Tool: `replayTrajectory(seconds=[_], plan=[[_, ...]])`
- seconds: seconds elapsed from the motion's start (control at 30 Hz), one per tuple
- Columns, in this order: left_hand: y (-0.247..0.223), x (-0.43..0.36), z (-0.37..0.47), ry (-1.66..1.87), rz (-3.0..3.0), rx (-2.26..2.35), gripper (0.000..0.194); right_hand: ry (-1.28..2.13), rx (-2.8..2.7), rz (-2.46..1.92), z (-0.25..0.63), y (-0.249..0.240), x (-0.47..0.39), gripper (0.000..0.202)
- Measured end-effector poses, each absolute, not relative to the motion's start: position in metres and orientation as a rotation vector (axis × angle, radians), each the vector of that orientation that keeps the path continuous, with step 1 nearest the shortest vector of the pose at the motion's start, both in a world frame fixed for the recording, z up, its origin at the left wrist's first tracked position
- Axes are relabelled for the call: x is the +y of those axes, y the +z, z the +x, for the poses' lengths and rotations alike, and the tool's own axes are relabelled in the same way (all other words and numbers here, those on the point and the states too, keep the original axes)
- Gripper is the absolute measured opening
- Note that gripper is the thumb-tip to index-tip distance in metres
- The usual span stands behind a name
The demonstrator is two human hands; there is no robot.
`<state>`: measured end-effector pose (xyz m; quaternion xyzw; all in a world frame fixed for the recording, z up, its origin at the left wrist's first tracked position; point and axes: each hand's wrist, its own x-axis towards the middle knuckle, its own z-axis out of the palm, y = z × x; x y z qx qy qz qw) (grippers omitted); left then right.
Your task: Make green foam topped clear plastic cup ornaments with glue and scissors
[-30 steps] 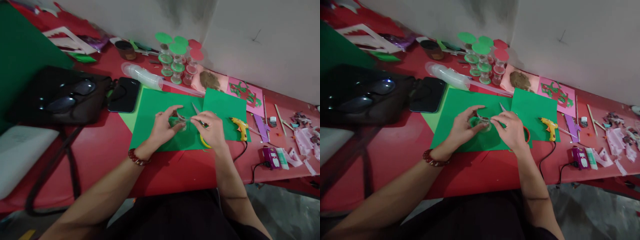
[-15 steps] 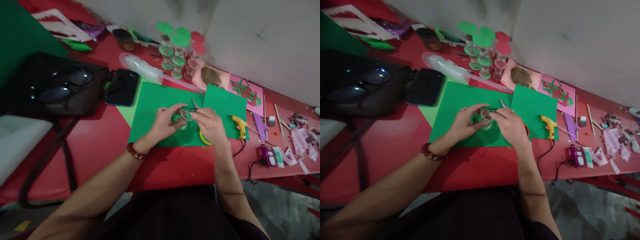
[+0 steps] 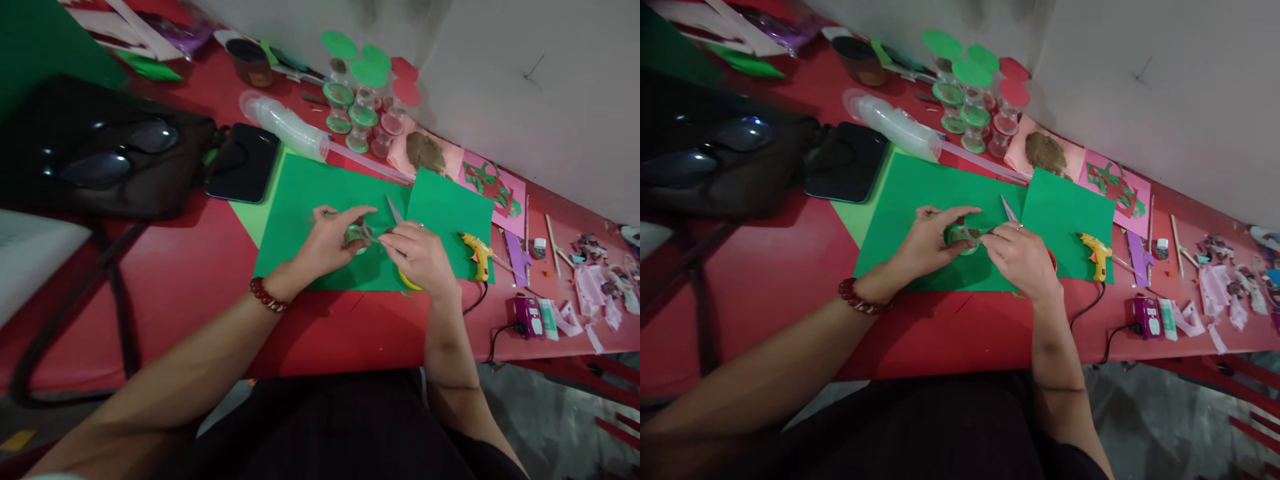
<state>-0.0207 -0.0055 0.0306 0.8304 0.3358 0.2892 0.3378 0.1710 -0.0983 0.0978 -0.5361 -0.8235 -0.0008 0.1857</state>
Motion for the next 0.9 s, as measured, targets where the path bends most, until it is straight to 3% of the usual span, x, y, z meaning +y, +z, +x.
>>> replayTrajectory(seconds=[0.67,0.9], plan=[[0.025,0.003,-0.021,0.704,2.103,0.836,0.056,0.074,-2.373,-1.591,0.165,0.083,-0.094,0.029],[0.027,0.005,-0.022,0.723,2.111,0.838,0.054,0.12,-2.165,-1.679,0.158,0.079,-0.089,0.026]])
